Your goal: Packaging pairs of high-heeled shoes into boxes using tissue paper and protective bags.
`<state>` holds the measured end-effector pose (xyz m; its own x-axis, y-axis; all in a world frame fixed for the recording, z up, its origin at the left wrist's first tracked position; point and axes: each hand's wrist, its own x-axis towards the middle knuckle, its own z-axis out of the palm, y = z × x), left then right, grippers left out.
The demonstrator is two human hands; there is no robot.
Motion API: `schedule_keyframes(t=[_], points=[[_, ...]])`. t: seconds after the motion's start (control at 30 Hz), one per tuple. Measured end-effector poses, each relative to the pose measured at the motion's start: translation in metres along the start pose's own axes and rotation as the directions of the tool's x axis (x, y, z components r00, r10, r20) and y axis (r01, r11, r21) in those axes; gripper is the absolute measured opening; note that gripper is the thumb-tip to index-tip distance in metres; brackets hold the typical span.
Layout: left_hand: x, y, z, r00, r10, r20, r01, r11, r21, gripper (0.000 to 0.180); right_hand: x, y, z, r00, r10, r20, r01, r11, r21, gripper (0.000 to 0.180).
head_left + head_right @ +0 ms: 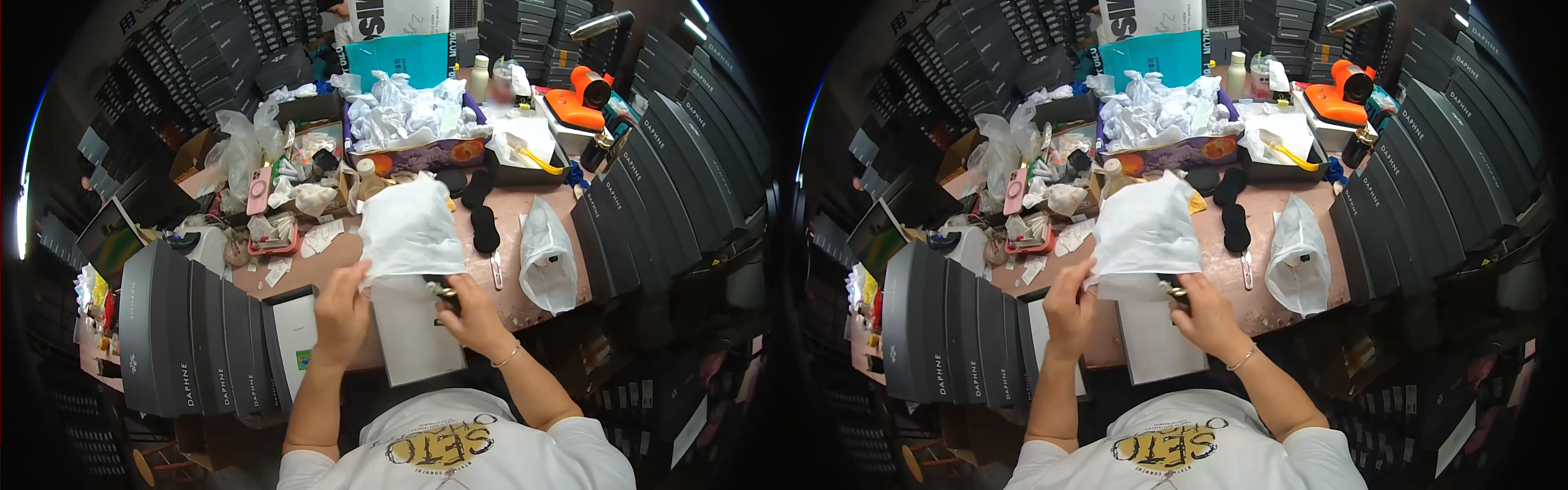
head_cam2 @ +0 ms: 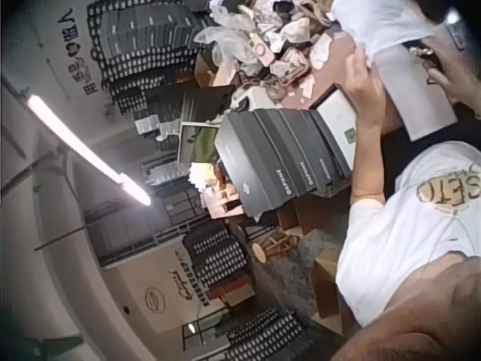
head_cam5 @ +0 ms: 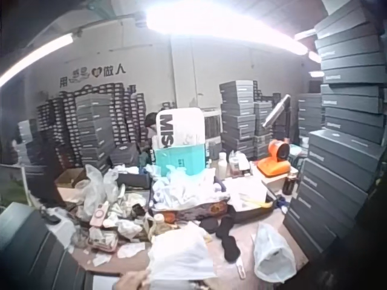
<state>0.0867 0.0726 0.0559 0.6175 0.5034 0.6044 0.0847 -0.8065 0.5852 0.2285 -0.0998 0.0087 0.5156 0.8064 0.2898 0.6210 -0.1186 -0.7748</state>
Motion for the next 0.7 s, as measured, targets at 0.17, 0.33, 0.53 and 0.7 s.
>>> schedule_keyframes(t=[0.17,0.33,0.53,0.7], points=[[-0.004,-0.023,0.005,0.996,0.08,0.045,-0.083,0.994,0.07,0.009,-0.009,0.0,-0.001,0.82,0.275,0.502,-0.572,0.357,0.739,0.043],[0.005,0.01,0.028,0.982,-0.19,0.006,0.186,0.958,-0.217,0.012,-0.003,0.008,0.027,0.81,0.076,0.582,-0.537,-0.304,0.787,0.044],[0.012,-0.006,0.027,0.973,-0.226,0.048,0.231,0.943,-0.241,0.014,-0.005,0.016,0.016,0.791,-0.078,0.607,-0.464,-0.722,0.512,0.045],[0.006,0.004,0.031,0.972,-0.221,0.078,0.234,0.937,-0.259,0.012,-0.004,0.016,0.013,0.787,-0.081,0.612,-0.51,-0.645,0.57,0.041]])
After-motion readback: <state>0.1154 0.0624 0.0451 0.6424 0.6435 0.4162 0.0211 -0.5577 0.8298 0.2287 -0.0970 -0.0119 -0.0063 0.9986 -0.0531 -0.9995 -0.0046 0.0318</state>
